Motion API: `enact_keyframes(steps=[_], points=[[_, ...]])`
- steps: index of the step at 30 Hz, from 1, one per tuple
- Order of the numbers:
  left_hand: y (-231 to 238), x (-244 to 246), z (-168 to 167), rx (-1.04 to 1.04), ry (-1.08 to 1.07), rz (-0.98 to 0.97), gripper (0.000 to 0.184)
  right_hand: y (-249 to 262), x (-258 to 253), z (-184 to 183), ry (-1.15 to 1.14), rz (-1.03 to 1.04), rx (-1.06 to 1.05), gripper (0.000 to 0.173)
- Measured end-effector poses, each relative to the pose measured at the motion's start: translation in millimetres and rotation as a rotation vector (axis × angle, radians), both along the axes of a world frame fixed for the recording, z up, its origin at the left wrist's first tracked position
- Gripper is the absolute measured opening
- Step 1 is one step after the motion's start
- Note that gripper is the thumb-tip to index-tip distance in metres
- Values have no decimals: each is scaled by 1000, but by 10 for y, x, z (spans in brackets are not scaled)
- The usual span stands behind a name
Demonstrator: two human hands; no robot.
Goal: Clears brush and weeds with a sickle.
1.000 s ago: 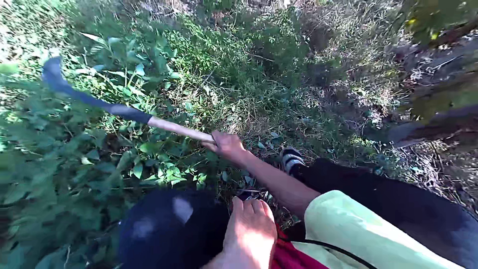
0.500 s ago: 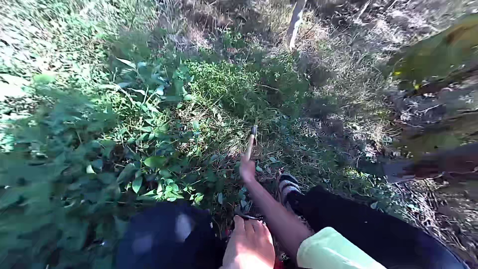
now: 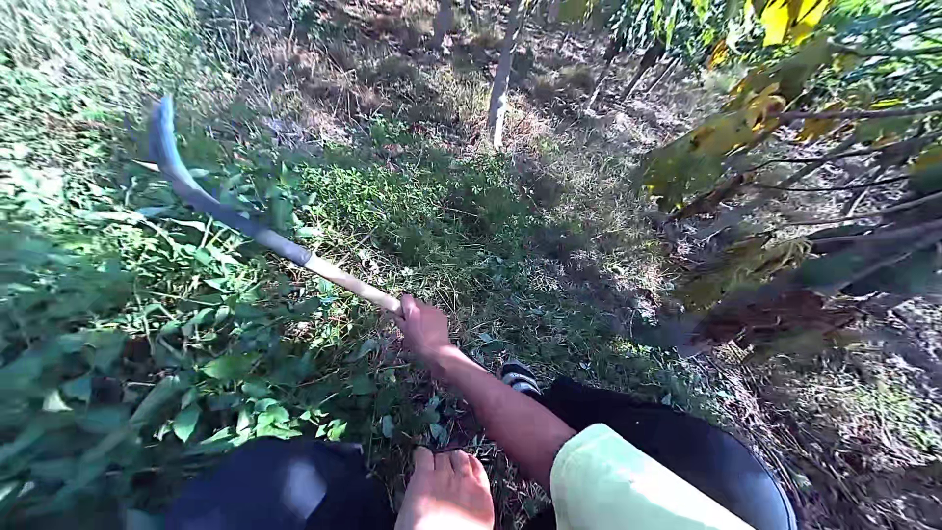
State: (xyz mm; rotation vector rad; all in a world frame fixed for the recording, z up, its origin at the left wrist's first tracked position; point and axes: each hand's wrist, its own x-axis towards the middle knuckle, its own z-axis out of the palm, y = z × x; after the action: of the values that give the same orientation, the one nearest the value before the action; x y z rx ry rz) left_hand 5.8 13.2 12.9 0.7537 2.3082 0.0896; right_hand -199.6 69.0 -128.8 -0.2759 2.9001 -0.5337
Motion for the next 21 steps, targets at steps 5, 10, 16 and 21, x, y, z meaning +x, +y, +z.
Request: enact_keyframes(steps=[5, 10, 16, 21], points=[[-72, -7, 46, -11, -38, -12, 51, 685, 182, -693, -491, -451, 105, 49], [-97, 35, -4, 42, -56, 6, 40, 161, 686, -595, -630, -286, 131, 43], [-99, 17, 24, 51, -70, 14, 43, -259, 729, -268, -725, -90, -14, 39], [-106, 20, -37, 101, -36, -26, 43, -321, 717, -178, -653, -276, -377, 48]])
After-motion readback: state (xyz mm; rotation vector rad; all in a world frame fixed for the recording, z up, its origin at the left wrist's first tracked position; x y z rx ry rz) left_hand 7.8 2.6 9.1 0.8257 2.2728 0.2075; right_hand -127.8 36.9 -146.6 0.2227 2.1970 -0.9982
